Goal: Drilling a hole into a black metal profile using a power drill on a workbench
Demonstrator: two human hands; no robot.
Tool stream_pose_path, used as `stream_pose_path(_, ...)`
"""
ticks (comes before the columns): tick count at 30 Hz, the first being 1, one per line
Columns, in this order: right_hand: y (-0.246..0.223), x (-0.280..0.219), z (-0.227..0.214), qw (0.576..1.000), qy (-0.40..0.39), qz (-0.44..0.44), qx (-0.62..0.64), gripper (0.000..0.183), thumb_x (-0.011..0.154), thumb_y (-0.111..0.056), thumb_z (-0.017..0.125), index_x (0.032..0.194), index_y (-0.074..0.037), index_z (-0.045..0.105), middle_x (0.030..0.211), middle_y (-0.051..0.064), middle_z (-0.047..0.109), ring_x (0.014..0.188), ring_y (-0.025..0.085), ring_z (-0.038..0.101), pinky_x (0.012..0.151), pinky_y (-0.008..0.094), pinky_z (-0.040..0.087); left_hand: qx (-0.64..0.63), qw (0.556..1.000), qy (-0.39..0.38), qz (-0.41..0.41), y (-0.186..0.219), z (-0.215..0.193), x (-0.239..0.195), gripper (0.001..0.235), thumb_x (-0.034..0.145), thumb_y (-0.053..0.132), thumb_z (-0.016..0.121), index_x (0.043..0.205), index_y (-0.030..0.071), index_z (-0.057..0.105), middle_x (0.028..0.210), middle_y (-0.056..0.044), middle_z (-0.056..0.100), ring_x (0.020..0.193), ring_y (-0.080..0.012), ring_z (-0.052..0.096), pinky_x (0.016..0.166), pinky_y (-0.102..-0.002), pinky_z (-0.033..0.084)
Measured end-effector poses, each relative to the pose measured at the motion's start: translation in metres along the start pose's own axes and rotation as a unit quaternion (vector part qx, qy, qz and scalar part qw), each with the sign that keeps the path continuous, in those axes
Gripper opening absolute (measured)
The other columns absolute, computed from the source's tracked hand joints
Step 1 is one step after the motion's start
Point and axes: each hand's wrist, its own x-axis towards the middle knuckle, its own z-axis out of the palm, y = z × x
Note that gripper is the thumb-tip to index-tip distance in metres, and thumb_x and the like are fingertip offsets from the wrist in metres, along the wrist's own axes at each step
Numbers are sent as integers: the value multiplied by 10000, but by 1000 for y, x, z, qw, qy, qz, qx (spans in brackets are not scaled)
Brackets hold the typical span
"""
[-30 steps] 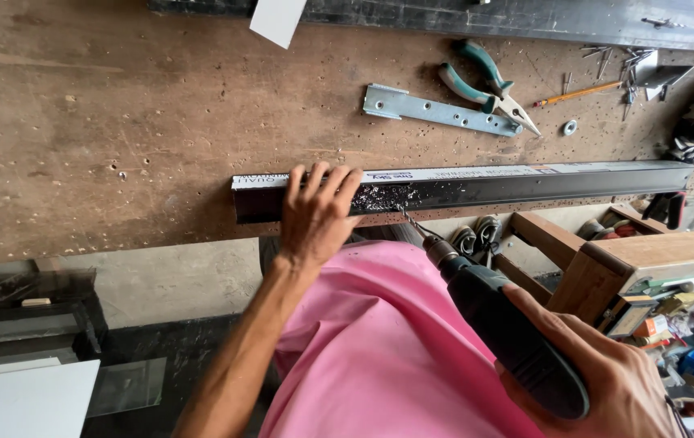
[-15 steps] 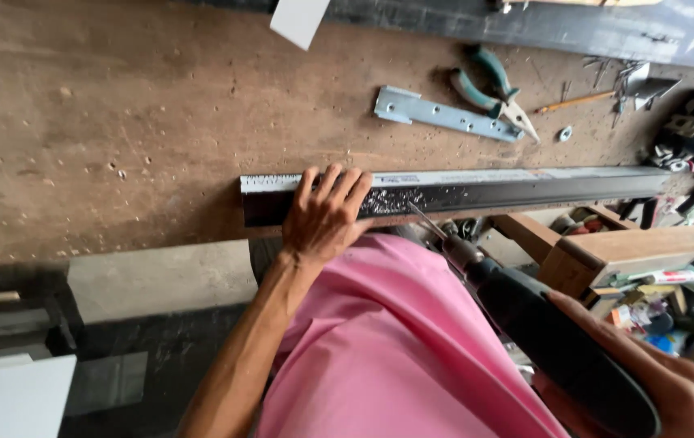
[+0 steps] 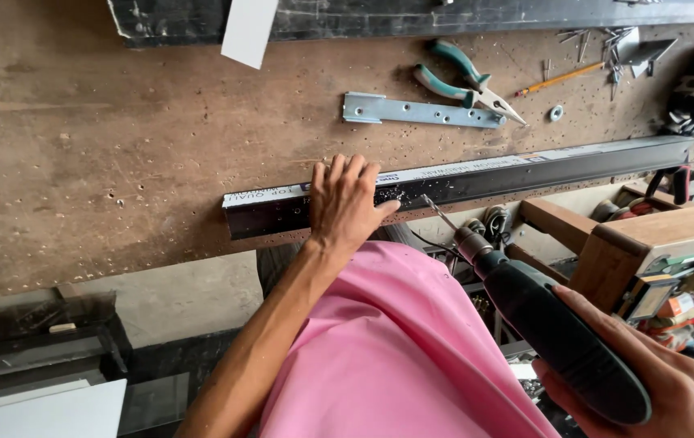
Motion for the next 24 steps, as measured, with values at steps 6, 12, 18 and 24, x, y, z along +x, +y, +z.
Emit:
stream_pose_path(6,37,0,14,997,-3,-81,-11,883,573,-247,879,1421,-288,639,1239,-15,776,1009,153,784,782,341,584,-50,981,159,102,-9,-5,2,530,1041,570,450,809,151,677,779,-21,676,695,-216,587,628,-380,446)
stream_pose_path(12,44,12,23,986,-55,-156,30,843,652,-344,852,1455,-271,603,1144,-25,810,882,120,826,737,293,598,-53,989,59,126,-24,-15,-22,805,846,821,545,1261,148,699,1220,-72,716,1044,-254,619,936,-482,414)
stream_pose_path(18,35,14,29,979,-49,-198,-21,872,665,-379,835,1489,-311,555,1117,-70,796,789,134,811,646,326,604,-14,991,97,91,-12,10,-31,852,821,806,654,1313,110,668,1271,-56,699,1137,-270,610,1010,-545,389)
stream_pose_path(24,25,14,31,977,-44,-206,-32,861,673,-367,830,1485,-270,560,1146,-26,784,816,155,812,703,329,616,-3,990,104,93,-15,13,-32,813,847,779,654,1315,115,674,1238,-42,713,1137,-238,616,1032,-509,372)
